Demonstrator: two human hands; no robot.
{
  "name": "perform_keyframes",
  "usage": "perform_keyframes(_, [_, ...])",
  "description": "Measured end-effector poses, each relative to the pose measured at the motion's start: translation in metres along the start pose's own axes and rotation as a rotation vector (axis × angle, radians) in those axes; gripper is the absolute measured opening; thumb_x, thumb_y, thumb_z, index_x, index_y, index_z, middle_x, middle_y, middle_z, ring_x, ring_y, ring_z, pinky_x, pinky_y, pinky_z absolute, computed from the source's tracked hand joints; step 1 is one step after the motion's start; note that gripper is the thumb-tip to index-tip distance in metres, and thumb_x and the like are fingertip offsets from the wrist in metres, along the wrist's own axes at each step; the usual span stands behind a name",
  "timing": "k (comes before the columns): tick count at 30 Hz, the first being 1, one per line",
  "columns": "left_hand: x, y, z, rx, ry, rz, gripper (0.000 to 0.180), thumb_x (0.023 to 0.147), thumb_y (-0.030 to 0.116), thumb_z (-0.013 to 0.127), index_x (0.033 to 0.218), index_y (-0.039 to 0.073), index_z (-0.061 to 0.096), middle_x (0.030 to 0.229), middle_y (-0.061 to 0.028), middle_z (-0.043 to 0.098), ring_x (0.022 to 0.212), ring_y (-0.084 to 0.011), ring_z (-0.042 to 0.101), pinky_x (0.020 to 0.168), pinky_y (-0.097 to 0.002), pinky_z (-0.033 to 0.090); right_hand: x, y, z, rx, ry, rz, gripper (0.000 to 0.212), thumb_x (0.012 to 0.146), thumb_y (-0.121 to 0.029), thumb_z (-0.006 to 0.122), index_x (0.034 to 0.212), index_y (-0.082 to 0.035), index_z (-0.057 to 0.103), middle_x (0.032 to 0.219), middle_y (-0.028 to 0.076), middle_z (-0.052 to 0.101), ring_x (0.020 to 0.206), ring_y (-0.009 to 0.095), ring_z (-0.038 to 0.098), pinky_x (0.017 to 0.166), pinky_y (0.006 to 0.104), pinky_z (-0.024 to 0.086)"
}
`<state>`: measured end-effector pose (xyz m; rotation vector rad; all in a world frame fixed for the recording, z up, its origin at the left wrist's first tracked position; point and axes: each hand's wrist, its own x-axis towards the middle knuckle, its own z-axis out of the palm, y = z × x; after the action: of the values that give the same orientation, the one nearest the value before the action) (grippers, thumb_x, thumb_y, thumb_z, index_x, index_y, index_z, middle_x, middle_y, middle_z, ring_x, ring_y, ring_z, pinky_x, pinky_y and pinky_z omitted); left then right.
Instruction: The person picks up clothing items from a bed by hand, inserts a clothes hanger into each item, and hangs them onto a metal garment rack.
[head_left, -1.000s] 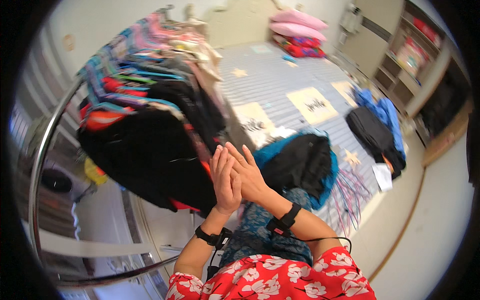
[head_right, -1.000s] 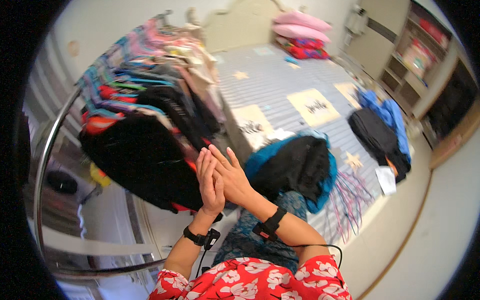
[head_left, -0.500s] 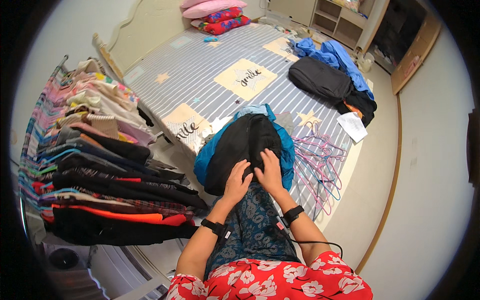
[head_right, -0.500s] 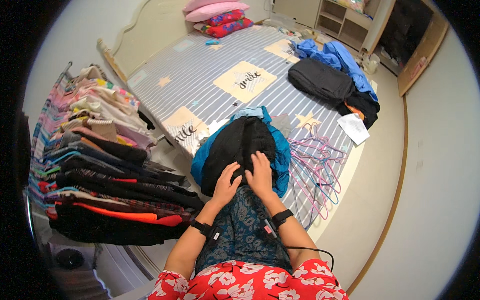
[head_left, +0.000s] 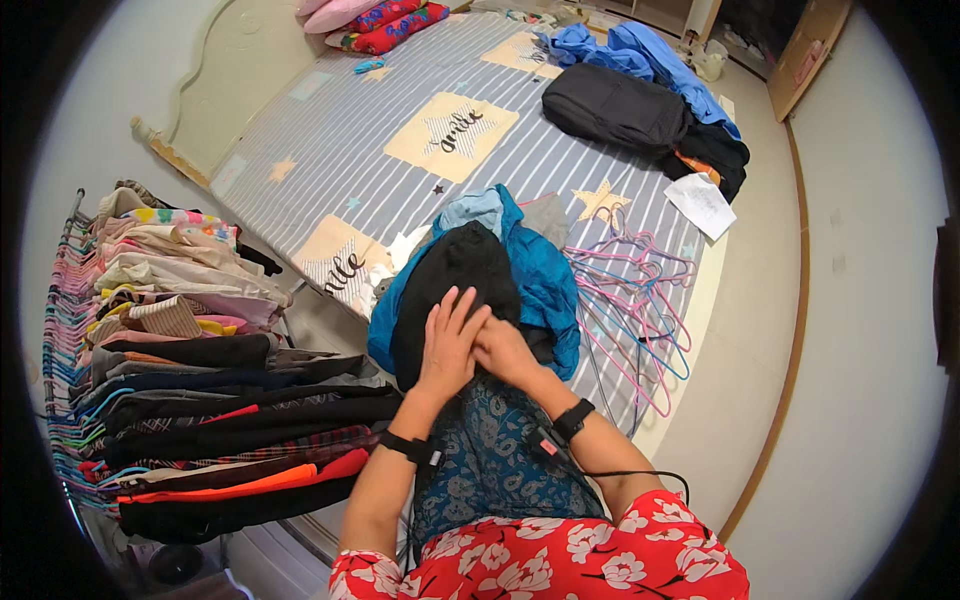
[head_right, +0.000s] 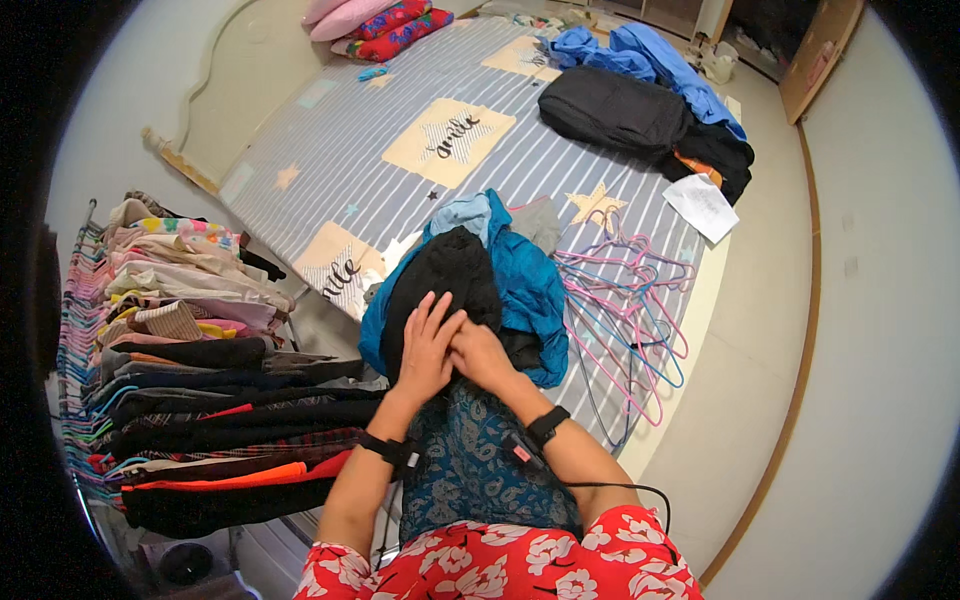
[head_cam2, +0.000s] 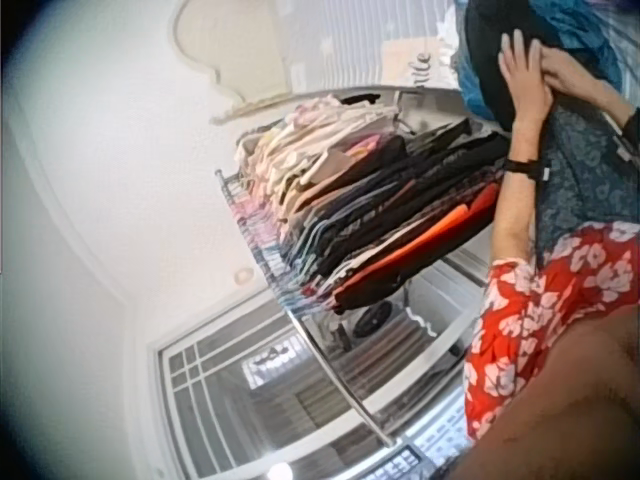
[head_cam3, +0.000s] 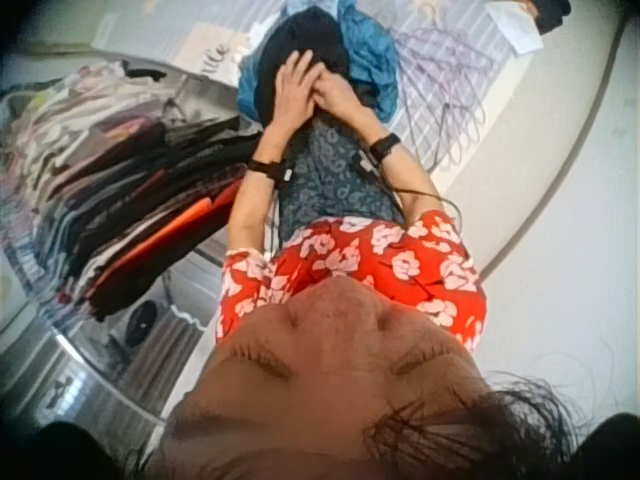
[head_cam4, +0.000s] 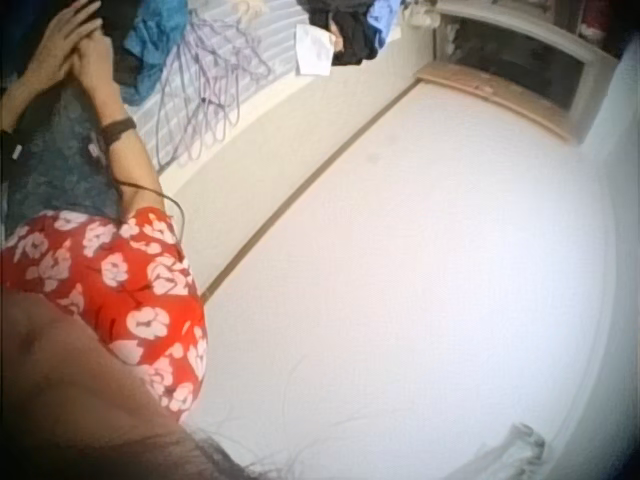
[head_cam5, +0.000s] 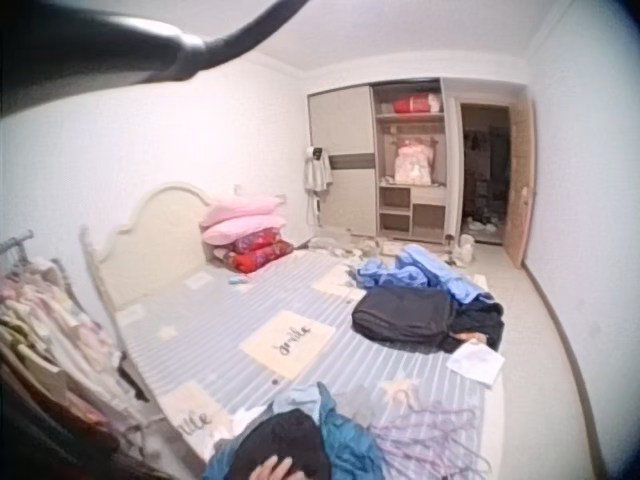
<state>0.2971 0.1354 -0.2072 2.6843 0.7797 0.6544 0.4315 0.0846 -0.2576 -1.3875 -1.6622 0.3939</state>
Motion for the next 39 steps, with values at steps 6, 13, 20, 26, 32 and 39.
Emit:
perform_keyframes(6, [-0.004, -0.008, -0.036, 0.193, -0.494, 0.166, 0.035, 0.061, 0.015, 0.077, 0.093, 0.009, 0.066, 0.129, -0.0103, 0.05, 0.136, -0.0325, 0.031, 0.112, -0.059, 0.017, -0.044, -0.048, -0.052, 0.235, -0.257, 0.123, 0.032, 0.07, -0.004, 0.058, 0.101, -0.006, 0.065, 0.09, 0.013, 0.061, 0.082, 0.033, 0.061, 0.073, 0.042, 0.05])
perform_keyframes(13, [-0.011, -0.018, -0.014, 0.544, -0.47, -0.141, 0.043, 0.057, 0.015, 0.079, 0.098, 0.011, 0.065, 0.107, -0.0119, 0.049, 0.106, -0.0312, 0.048, 0.083, -0.0407, 0.039, -0.087, -0.061, -0.099, 0.112, -0.38, 0.516, 0.043, 0.075, -0.013, 0.06, 0.118, -0.006, 0.059, 0.104, 0.018, 0.065, 0.09, 0.037, 0.063, 0.079, 0.0423, 0.051])
perform_keyframes(20, [-0.03, -0.032, -0.029, 0.233, -0.867, -0.429, 0.037, 0.074, 0.025, 0.073, 0.106, 0.01, 0.065, 0.114, -0.0147, 0.049, 0.108, -0.0352, 0.051, 0.084, -0.0481, 0.049, -0.124, -0.049, -0.115, -0.062, -0.394, 0.377, 0.034, 0.076, -0.014, 0.06, 0.108, -0.003, 0.063, 0.101, 0.017, 0.066, 0.096, 0.036, 0.061, 0.084, 0.0437, 0.049])
perform_keyframes(26, [-0.026, -0.022, 0.009, 0.26, -0.26, -0.547, 0.079, 0.068, 0.039, 0.079, 0.132, 0.006, 0.045, 0.131, -0.018, 0.042, 0.124, -0.0385, 0.04, 0.092, -0.0503, 0.046, -0.137, -0.047, -0.106, -0.068, -0.44, 0.418, 0.034, 0.078, -0.014, 0.06, 0.108, -0.001, 0.064, 0.106, 0.018, 0.065, 0.099, 0.036, 0.061, 0.086, 0.0414, 0.05])
perform_keyframes(32, [-0.019, -0.006, 0.038, 0.244, -0.418, -0.521, 0.073, 0.074, 0.031, 0.074, 0.136, 0.011, 0.042, 0.13, -0.02, 0.046, 0.113, -0.0407, 0.051, 0.088, -0.0495, 0.048, -0.151, -0.042, -0.105, -0.042, -0.383, 0.392, 0.033, 0.077, -0.014, 0.059, 0.108, -0.002, 0.063, 0.103, 0.017, 0.064, 0.097, 0.036, 0.061, 0.085, 0.0433, 0.049])
perform_keyframes(39, [-0.014, -0.008, 0.049, -0.317, -0.256, -0.662, 0.031, 0.083, 0.012, 0.052, 0.111, -0.001, 0.057, 0.106, -0.0215, 0.063, 0.091, -0.0406, 0.062, 0.08, -0.0421, 0.048, -0.15, -0.03, -0.109, 0.074, -0.273, 0.55, 0.034, 0.086, -0.03, 0.064, 0.108, -0.004, 0.064, 0.096, 0.017, 0.063, 0.091, 0.034, 0.061, 0.08, 0.04, 0.049])
